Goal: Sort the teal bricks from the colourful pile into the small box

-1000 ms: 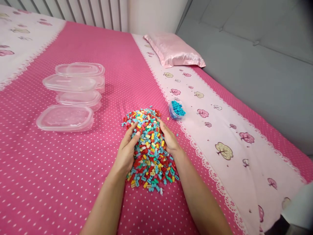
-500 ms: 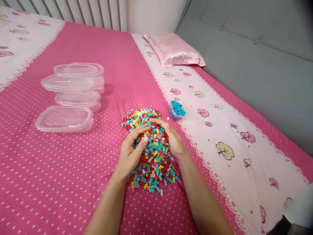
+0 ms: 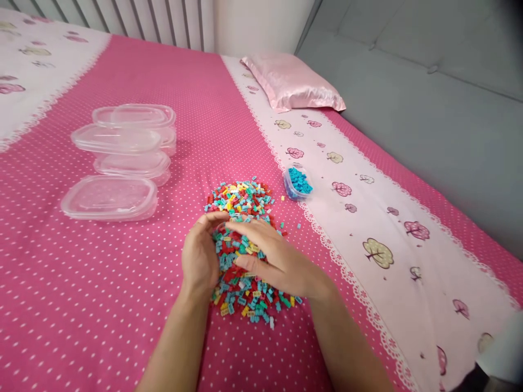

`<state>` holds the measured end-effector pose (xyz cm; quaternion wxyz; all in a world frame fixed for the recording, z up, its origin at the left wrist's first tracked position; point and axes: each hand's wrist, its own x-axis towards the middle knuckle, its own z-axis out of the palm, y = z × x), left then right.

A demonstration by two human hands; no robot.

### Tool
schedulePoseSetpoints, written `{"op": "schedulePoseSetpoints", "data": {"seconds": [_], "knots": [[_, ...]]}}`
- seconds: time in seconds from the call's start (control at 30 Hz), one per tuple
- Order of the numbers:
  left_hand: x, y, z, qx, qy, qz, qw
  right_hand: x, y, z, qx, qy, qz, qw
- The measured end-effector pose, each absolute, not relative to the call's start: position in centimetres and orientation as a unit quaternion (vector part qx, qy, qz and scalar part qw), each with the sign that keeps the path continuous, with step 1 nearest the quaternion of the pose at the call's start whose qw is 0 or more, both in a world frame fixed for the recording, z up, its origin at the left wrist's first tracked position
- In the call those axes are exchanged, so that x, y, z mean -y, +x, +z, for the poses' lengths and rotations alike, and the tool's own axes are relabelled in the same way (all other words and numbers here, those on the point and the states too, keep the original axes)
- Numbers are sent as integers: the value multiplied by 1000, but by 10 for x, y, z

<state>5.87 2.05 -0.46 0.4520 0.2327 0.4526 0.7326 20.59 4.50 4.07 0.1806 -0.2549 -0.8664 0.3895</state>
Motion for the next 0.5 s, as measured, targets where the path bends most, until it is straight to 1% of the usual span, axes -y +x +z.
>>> {"op": "schedulePoseSetpoints", "data": {"seconds": [0.1, 0.17, 0.27, 0.4, 0.5], "knots": [[-21, 56, -1, -449, 185, 734, 475, -34, 202, 45, 903, -258, 326, 112], [-20, 56, 1, -446, 186, 732, 480, -26, 202, 49, 911, -259, 310, 81], [-19, 57, 3, -445, 207, 722, 487, -14, 204, 58, 912, -256, 317, 53], [-20, 58, 4, -444, 230, 727, 471, -1, 208, 70, 908, -248, 336, 45], [-19, 58, 3, -444, 240, 724, 470, 5, 212, 77, 900, -227, 372, 2]]}}
